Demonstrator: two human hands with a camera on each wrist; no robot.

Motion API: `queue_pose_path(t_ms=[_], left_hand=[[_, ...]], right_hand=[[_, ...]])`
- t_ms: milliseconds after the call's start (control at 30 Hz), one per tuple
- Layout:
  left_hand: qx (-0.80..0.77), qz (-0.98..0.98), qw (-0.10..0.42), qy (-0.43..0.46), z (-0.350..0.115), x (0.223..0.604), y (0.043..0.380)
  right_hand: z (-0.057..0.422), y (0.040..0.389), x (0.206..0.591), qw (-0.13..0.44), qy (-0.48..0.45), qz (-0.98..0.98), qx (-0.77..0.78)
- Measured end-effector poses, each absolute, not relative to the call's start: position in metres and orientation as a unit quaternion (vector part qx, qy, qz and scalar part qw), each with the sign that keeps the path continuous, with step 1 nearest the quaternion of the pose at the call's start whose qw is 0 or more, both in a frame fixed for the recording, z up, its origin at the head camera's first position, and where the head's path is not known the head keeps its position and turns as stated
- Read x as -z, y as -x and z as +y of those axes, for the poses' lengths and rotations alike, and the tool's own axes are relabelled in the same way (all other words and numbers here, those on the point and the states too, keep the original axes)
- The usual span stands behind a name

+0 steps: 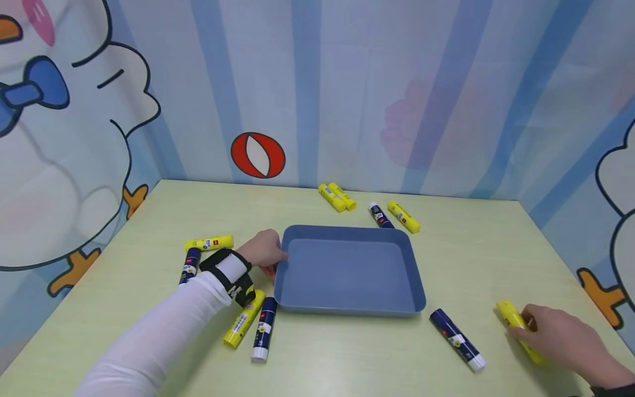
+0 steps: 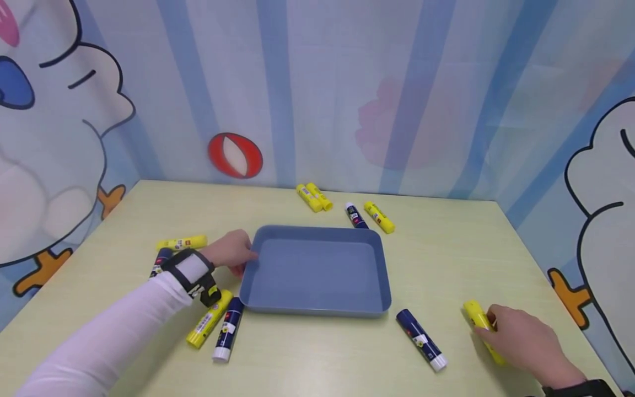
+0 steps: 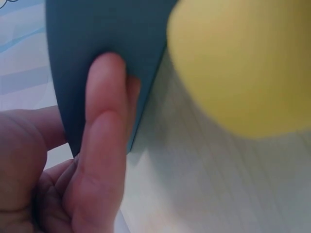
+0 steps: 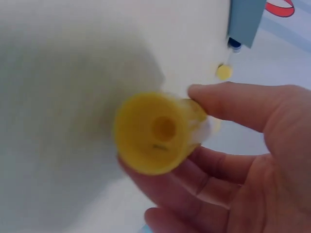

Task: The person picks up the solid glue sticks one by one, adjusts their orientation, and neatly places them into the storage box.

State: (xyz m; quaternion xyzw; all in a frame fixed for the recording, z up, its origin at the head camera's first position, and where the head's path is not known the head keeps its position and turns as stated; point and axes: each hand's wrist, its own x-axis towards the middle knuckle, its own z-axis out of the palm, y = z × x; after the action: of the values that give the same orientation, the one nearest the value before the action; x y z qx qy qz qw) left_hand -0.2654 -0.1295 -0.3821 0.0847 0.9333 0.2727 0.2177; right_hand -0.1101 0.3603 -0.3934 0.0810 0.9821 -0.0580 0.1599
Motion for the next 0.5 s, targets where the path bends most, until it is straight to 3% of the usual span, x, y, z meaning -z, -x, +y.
queue_pose_path(t_ms=[267,500], left_hand=[[-0.275,0.932,0.218,-0.09,-0.131,0.381,0.265],[-0.267,0.933,0.222,-0.1,-0.129,0.38,0.266]], right_hand=[[0.316,0.133,0.359,0.073,0.007,0.99,0.12],[0.244,0.163,0.349,0.077,0.097,0.962,0.242]])
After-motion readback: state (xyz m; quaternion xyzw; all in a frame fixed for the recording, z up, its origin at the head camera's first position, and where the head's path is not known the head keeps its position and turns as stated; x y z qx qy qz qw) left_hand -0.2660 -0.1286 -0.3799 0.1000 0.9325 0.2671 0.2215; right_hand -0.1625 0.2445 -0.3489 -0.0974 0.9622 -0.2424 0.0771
